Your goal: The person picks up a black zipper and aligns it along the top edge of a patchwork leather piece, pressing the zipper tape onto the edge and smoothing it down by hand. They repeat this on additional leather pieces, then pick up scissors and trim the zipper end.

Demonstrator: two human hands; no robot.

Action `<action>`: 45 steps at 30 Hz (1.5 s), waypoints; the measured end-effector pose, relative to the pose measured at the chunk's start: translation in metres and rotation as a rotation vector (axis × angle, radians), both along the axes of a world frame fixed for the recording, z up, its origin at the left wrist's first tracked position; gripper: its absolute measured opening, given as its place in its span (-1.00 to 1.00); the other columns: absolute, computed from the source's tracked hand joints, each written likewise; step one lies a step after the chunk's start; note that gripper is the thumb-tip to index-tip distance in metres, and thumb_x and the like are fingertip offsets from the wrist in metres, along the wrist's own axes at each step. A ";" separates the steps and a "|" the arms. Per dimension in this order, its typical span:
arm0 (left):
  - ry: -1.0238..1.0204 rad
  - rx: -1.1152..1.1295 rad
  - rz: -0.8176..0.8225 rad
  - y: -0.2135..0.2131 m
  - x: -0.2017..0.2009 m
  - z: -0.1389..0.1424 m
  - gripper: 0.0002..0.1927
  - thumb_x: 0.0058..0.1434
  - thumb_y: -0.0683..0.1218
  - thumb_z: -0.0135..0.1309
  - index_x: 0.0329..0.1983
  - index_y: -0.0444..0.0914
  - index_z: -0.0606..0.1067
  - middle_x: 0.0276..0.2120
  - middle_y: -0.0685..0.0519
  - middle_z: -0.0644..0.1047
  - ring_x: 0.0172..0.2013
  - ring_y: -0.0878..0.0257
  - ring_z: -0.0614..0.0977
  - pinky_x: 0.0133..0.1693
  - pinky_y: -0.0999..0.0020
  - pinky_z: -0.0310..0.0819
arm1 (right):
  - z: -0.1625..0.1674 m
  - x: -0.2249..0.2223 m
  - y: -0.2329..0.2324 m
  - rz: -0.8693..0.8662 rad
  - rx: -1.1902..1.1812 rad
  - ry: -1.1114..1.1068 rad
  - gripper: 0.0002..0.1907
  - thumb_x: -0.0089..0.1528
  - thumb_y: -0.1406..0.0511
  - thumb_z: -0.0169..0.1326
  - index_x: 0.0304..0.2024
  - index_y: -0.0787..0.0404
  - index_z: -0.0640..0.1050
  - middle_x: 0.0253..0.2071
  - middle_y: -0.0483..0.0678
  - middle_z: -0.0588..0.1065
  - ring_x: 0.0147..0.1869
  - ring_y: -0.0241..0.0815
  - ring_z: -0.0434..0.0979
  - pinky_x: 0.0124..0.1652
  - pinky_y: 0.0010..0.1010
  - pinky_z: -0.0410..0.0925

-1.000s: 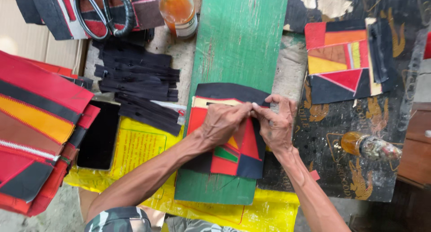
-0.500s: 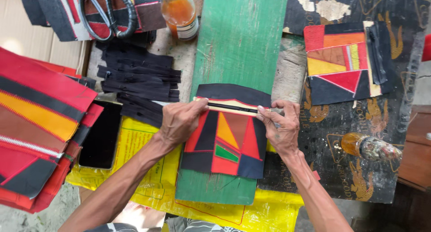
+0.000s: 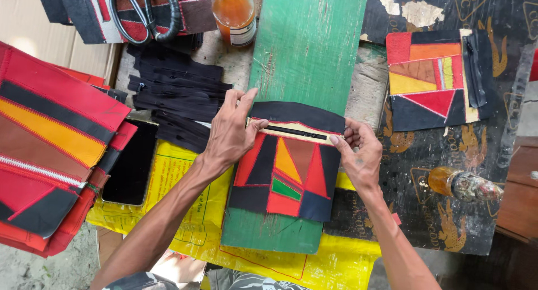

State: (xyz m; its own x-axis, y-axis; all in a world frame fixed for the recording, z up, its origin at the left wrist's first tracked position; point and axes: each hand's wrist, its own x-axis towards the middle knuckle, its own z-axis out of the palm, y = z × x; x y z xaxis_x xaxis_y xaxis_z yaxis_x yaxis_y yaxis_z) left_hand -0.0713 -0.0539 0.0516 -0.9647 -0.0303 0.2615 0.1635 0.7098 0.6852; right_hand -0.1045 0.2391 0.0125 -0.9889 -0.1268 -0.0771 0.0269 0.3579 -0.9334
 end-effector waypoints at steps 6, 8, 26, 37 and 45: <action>-0.168 0.164 -0.068 -0.010 -0.012 0.005 -0.70 0.09 -0.22 0.31 -0.18 -0.33 0.44 -0.22 -0.13 0.47 -0.19 0.04 0.58 -0.16 0.18 0.50 | -0.015 -0.009 0.016 0.083 -0.309 -0.165 -0.77 0.32 0.42 0.22 -0.06 0.29 0.42 -0.26 -0.18 0.47 -0.18 -0.45 0.44 -0.16 -0.61 0.38; -0.459 0.393 -0.027 -0.012 -0.013 0.006 -0.74 0.21 -0.16 0.26 -0.16 -0.32 0.42 -0.30 -0.11 0.53 -0.25 0.13 0.60 -0.19 0.22 0.50 | -0.012 -0.011 0.021 0.145 -0.359 -0.224 -0.75 0.42 0.43 0.20 0.03 0.31 0.37 -0.28 -0.14 0.45 -0.18 -0.44 0.39 -0.19 -0.61 0.32; 0.135 0.102 -0.225 -0.017 0.031 0.106 -0.66 0.16 -0.34 0.21 -0.03 -0.30 0.41 -0.24 -0.16 0.57 -0.17 -0.14 0.62 -0.14 0.09 0.49 | 0.146 0.021 0.002 0.191 0.199 0.561 -0.69 0.21 0.57 0.17 0.00 0.41 0.47 -0.01 0.10 0.56 0.06 -0.13 0.63 0.06 -0.37 0.54; -0.007 -0.386 -0.180 -0.010 0.091 0.007 -0.50 -0.01 -0.34 0.03 0.08 -0.40 0.48 0.24 -0.24 0.45 0.30 -0.14 0.43 0.33 -0.03 0.20 | 0.034 0.072 0.002 0.297 0.342 0.552 -0.73 0.18 0.61 -0.01 -0.08 0.35 0.42 0.21 0.20 0.46 0.35 0.23 0.44 0.32 -0.09 0.31; 0.012 -0.211 -0.428 0.071 0.104 -0.035 -0.37 0.32 0.03 0.09 0.31 -0.48 0.31 0.41 -0.36 0.23 0.46 -0.17 0.17 0.45 -0.05 -0.07 | 0.004 0.101 -0.024 0.403 0.367 0.643 -0.73 0.20 0.61 -0.06 -0.07 0.35 0.37 0.33 0.28 0.36 0.47 0.27 0.31 0.40 -0.01 0.22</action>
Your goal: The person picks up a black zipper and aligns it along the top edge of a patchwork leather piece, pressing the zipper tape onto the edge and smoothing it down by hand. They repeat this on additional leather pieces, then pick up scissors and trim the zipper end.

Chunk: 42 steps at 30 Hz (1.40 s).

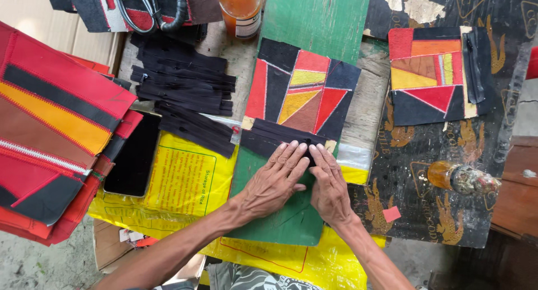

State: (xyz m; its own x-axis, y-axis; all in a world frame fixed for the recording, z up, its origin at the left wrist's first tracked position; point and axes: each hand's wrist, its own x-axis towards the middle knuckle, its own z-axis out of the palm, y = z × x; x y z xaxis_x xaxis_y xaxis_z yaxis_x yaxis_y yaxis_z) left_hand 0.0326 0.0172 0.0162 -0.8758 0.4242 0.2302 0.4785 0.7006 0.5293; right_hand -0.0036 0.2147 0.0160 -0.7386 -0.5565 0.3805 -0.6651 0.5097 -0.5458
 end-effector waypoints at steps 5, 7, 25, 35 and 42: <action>-0.002 -0.093 -0.012 0.003 -0.006 0.002 -0.28 0.28 0.10 0.06 0.34 -0.50 0.28 0.39 -0.38 0.21 0.45 -0.20 0.17 0.44 -0.07 -0.09 | 0.001 -0.002 0.000 0.031 0.024 0.020 -0.70 0.15 0.58 -0.02 -0.05 0.37 0.36 0.34 0.28 0.34 0.47 0.28 0.29 0.40 0.03 0.19; 0.015 -0.126 -0.014 -0.001 -0.008 0.004 -0.27 0.30 0.12 0.04 0.33 -0.51 0.28 0.39 -0.39 0.22 0.45 -0.21 0.18 0.44 -0.07 -0.08 | 0.002 -0.003 -0.002 0.024 0.045 0.033 -0.69 0.17 0.59 -0.04 -0.03 0.35 0.36 0.35 0.25 0.35 0.48 0.23 0.30 0.42 0.02 0.17; 0.063 -0.058 0.079 -0.092 -0.015 0.004 -0.54 0.34 -0.01 0.11 0.17 -0.43 0.43 0.27 -0.23 0.44 0.36 -0.05 0.38 0.41 0.03 0.10 | -0.002 -0.002 0.005 -0.038 0.094 0.060 -0.59 0.16 0.61 -0.09 0.06 0.31 0.32 0.36 0.11 0.39 0.42 0.00 0.42 0.34 -0.05 0.14; -0.025 0.215 0.309 -0.084 -0.083 0.030 -0.71 0.11 -0.10 0.38 -0.22 -0.29 0.53 -0.20 -0.07 0.48 -0.11 -0.03 0.49 -0.05 0.08 0.35 | 0.024 -0.045 -0.001 -0.301 -0.165 -0.230 -0.82 0.25 0.47 0.15 -0.10 0.24 0.50 -0.04 0.01 0.53 0.10 -0.03 0.50 0.14 -0.28 0.33; -0.067 0.104 0.308 -0.078 -0.105 0.019 -0.68 0.01 -0.07 0.39 -0.34 -0.27 0.48 -0.22 -0.08 0.40 -0.13 -0.04 0.43 -0.09 0.12 0.31 | 0.010 -0.077 -0.006 -0.259 -0.137 -0.253 -0.83 0.15 0.43 0.32 -0.23 0.26 0.61 -0.14 -0.04 0.48 0.01 -0.06 0.44 0.03 -0.24 0.31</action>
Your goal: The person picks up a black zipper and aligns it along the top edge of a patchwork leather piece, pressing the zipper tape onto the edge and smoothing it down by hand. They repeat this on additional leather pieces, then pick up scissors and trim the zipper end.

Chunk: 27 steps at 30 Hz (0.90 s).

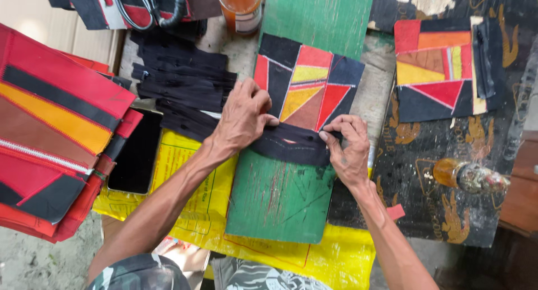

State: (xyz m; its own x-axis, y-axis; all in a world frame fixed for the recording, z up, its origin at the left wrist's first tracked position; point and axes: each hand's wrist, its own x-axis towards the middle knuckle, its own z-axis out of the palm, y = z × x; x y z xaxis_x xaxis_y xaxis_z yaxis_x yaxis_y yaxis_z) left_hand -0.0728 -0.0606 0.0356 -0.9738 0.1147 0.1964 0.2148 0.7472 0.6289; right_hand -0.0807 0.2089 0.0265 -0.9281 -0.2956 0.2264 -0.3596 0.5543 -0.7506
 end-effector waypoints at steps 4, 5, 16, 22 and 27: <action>0.002 -0.054 -0.006 0.003 0.003 -0.003 -0.72 0.11 -0.02 0.37 -0.34 -0.22 0.50 -0.23 -0.03 0.40 -0.12 0.01 0.44 -0.10 0.13 0.27 | -0.007 0.002 0.004 0.005 -0.074 -0.032 -0.84 0.14 0.43 0.32 -0.24 0.25 0.61 -0.14 -0.06 0.47 0.01 -0.10 0.43 0.01 -0.30 0.32; -0.015 -0.022 -0.005 0.004 0.003 -0.003 -0.67 0.05 0.02 0.39 -0.38 -0.24 0.49 -0.26 -0.05 0.39 -0.15 -0.01 0.43 -0.13 0.11 0.26 | -0.008 0.003 0.005 0.006 -0.082 -0.036 -0.83 0.15 0.43 0.32 -0.24 0.26 0.60 -0.13 -0.06 0.47 0.01 -0.10 0.43 0.00 -0.31 0.33; -0.028 -0.048 -0.048 0.032 -0.004 -0.003 -0.66 0.07 0.07 0.36 -0.37 -0.25 0.51 -0.26 -0.05 0.39 -0.16 0.00 0.41 -0.13 0.10 0.23 | -0.011 0.004 0.008 0.002 -0.054 -0.021 -0.83 0.12 0.43 0.33 -0.26 0.26 0.61 -0.15 -0.06 0.48 0.02 -0.09 0.43 0.02 -0.30 0.32; -0.034 -0.089 -0.035 0.052 -0.006 -0.002 -0.65 0.03 0.10 0.35 -0.37 -0.21 0.51 -0.23 -0.04 0.39 -0.12 0.03 0.40 -0.11 0.09 0.20 | -0.012 0.001 0.009 0.020 -0.055 -0.013 -0.83 0.13 0.41 0.34 -0.27 0.26 0.60 -0.17 -0.06 0.49 0.00 -0.09 0.44 0.04 -0.25 0.28; -0.026 -0.175 0.016 0.070 -0.006 -0.003 -0.52 -0.06 0.15 0.38 -0.29 -0.28 0.50 -0.23 -0.10 0.37 -0.14 -0.02 0.39 -0.15 0.04 0.18 | -0.010 0.001 0.008 0.015 -0.033 -0.027 -0.83 0.15 0.38 0.34 -0.26 0.24 0.59 -0.16 -0.05 0.46 0.00 -0.08 0.40 0.03 -0.28 0.27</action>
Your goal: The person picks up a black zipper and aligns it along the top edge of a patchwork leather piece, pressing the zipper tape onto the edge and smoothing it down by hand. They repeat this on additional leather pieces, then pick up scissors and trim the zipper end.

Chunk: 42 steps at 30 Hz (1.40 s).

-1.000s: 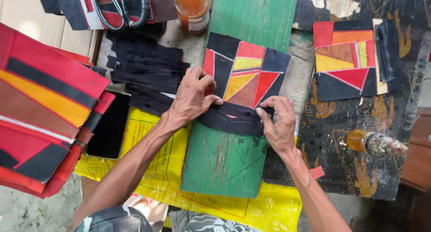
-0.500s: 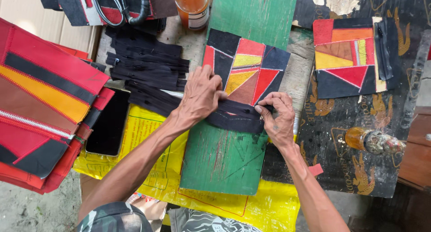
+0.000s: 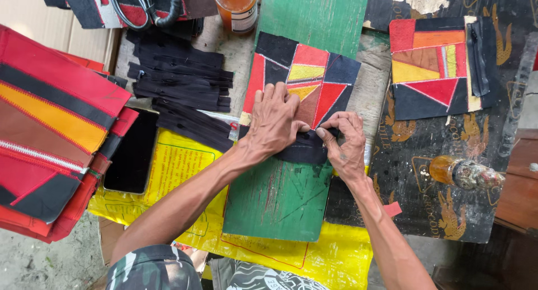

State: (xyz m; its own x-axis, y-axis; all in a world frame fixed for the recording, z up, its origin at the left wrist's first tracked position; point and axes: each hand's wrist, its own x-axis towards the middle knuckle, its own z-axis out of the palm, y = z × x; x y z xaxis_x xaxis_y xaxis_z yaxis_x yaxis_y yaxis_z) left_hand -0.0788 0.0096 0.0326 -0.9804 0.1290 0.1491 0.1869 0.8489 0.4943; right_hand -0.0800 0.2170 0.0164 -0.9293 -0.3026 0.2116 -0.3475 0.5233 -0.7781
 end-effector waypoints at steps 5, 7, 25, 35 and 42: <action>0.006 0.024 -0.040 0.002 0.003 -0.001 -0.56 -0.01 0.11 0.36 -0.24 -0.25 0.51 -0.20 -0.07 0.38 -0.13 0.01 0.39 -0.13 0.06 0.19 | 0.004 -0.003 -0.005 0.008 0.047 0.048 -0.71 0.04 0.33 0.43 -0.35 0.25 0.54 -0.24 -0.07 0.44 -0.04 -0.09 0.41 0.04 -0.24 0.24; -0.018 0.053 -0.040 -0.001 0.003 -0.002 -0.56 -0.02 0.11 0.37 -0.25 -0.25 0.51 -0.20 -0.07 0.38 -0.13 0.01 0.39 -0.13 0.06 0.18 | 0.007 -0.003 -0.006 -0.043 0.085 -0.077 -0.70 0.02 0.32 0.45 -0.38 0.24 0.53 -0.28 -0.05 0.39 -0.11 -0.06 0.35 -0.07 -0.26 0.24; -0.041 -0.005 -0.076 0.003 0.001 -0.001 -0.57 -0.03 0.11 0.35 -0.27 -0.27 0.53 -0.19 -0.12 0.38 -0.12 -0.02 0.38 -0.17 0.03 0.15 | 0.011 -0.019 0.005 0.120 0.095 -0.226 -0.79 0.04 0.39 0.39 -0.37 0.23 0.58 -0.29 -0.14 0.33 -0.25 -0.29 0.30 -0.28 -0.44 0.25; -0.198 0.012 -0.153 -0.007 -0.010 0.003 -0.65 -0.02 0.04 0.34 -0.29 -0.26 0.55 -0.14 -0.12 0.41 -0.06 -0.02 0.40 -0.11 0.04 0.19 | 0.007 -0.025 -0.006 0.127 0.151 -0.181 -0.67 -0.07 0.33 0.47 -0.44 0.27 0.52 -0.35 -0.07 0.32 -0.24 -0.19 0.37 -0.26 -0.32 0.31; -0.075 -0.053 -0.117 -0.015 0.002 -0.008 -0.54 -0.14 0.02 0.35 -0.23 -0.31 0.54 -0.18 -0.15 0.40 -0.09 -0.04 0.40 -0.16 0.05 0.21 | 0.007 -0.025 -0.025 0.164 0.297 -0.141 -0.66 -0.06 0.35 0.46 -0.48 0.26 0.49 -0.40 -0.03 0.33 -0.26 -0.09 0.36 -0.27 -0.26 0.29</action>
State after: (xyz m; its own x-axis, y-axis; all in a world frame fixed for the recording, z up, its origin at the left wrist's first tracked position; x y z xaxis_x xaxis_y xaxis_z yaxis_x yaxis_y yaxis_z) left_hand -0.0765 -0.0058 0.0248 -0.9662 0.2490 0.0661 0.2506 0.8487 0.4658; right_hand -0.1048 0.1923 0.0236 -0.8771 -0.4791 -0.0348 -0.3455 0.6796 -0.6472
